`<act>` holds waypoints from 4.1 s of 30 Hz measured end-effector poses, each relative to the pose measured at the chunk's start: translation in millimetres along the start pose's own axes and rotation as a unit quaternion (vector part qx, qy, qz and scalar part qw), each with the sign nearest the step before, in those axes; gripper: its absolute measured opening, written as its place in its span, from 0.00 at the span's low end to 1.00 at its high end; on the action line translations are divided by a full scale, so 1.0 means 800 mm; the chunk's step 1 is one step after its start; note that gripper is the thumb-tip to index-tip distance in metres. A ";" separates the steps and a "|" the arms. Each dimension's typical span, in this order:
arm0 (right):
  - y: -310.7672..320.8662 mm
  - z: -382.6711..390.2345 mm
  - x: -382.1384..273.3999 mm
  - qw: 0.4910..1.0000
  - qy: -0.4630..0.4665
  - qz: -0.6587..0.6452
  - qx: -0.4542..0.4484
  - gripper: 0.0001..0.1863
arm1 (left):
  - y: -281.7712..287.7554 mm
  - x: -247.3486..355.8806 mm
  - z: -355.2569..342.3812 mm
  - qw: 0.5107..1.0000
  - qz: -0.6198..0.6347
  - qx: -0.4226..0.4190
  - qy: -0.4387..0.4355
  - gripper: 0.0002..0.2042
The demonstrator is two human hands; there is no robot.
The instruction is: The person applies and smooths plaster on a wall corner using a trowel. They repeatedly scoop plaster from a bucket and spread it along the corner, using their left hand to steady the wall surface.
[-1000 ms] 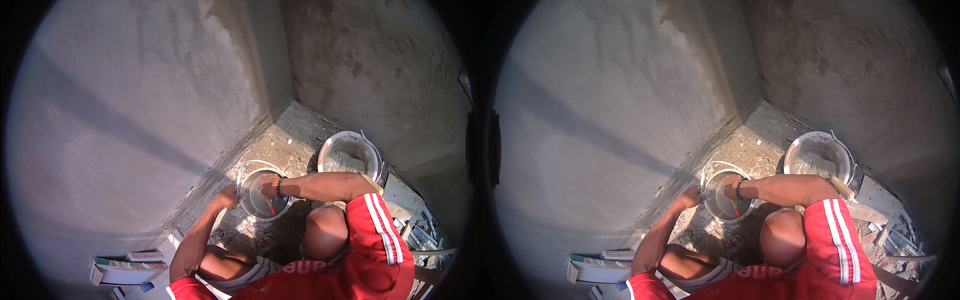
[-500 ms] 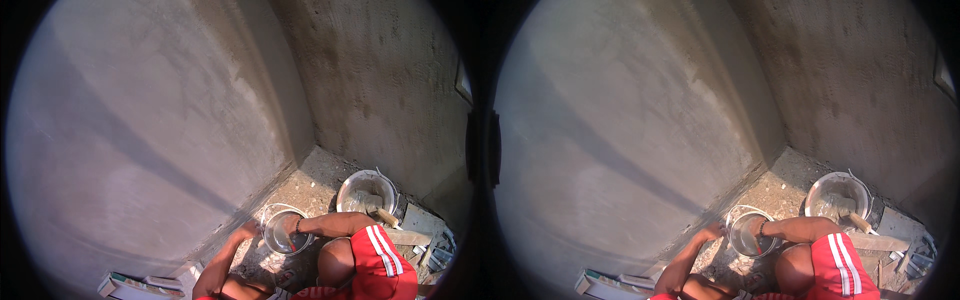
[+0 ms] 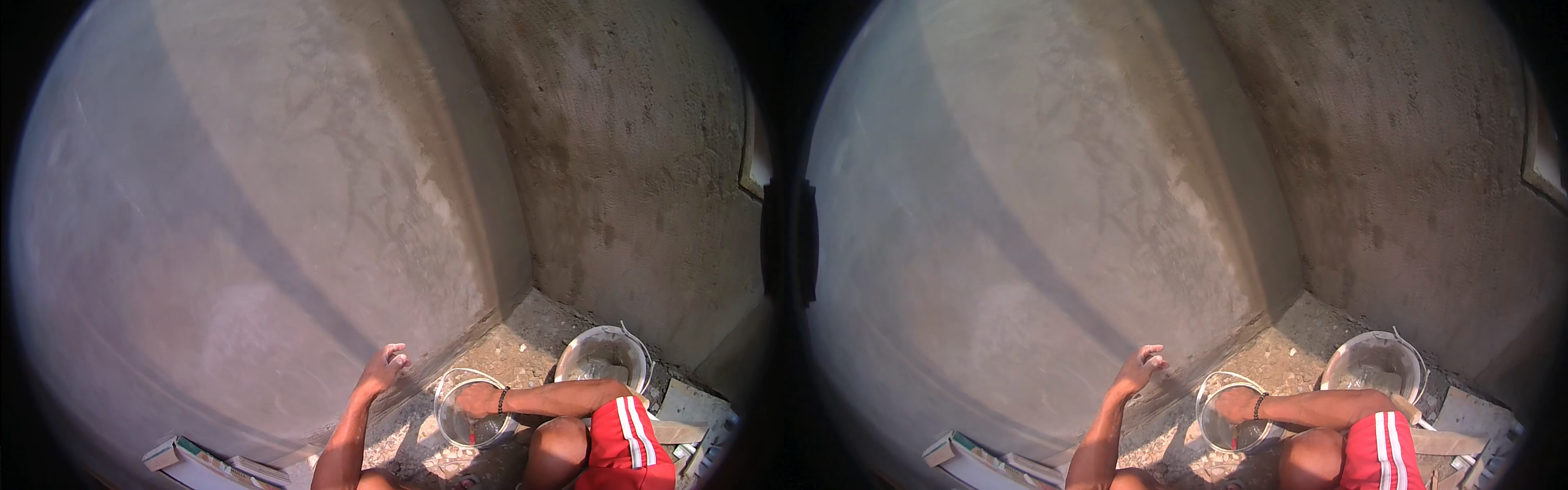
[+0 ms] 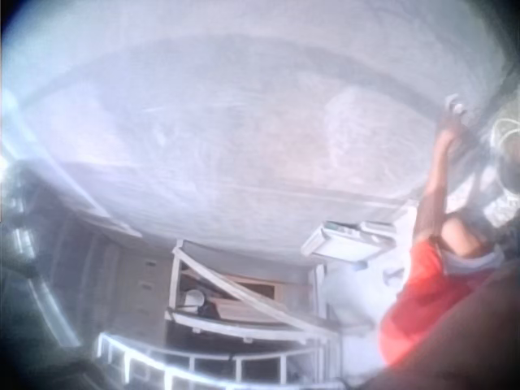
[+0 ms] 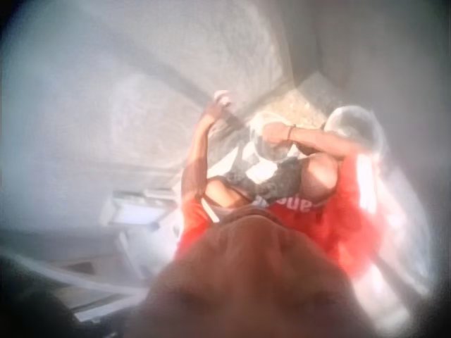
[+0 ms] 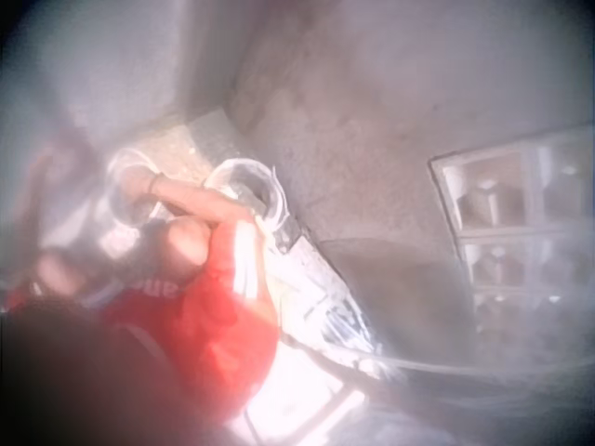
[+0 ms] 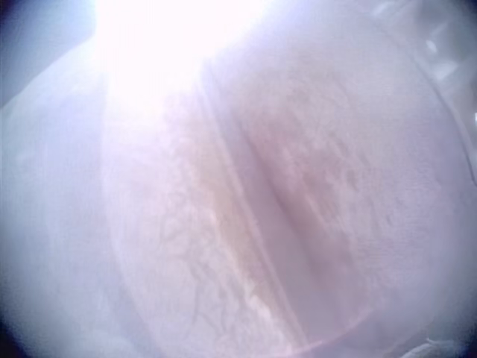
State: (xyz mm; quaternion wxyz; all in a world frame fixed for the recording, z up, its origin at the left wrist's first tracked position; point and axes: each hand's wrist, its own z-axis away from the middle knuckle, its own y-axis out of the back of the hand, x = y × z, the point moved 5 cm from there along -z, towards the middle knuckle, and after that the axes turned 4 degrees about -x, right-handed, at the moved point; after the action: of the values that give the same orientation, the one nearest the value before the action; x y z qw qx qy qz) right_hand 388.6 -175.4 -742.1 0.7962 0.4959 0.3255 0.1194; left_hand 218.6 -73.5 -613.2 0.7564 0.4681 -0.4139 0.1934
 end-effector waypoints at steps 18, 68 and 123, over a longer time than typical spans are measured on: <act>0.295 0.172 0.139 0.660 0.099 -0.551 0.502 0.17 | 0.212 0.343 0.023 0.536 -0.520 0.578 -0.330 0.27; 0.284 0.012 0.166 0.679 -0.036 -0.037 0.732 0.25 | 0.231 0.326 -0.004 0.413 -0.629 0.584 -0.303 0.26; 0.307 -0.026 0.133 0.620 -0.042 -0.172 0.764 0.27 | 0.236 0.321 -0.020 0.416 -0.632 0.575 -0.312 0.27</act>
State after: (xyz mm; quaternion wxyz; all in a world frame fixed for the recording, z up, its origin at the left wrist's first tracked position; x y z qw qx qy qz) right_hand 488.6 11.9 -578.0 0.1486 0.8651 0.3450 -0.3325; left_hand 246.7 8.0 -306.3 0.0387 0.9514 -0.0015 -0.3054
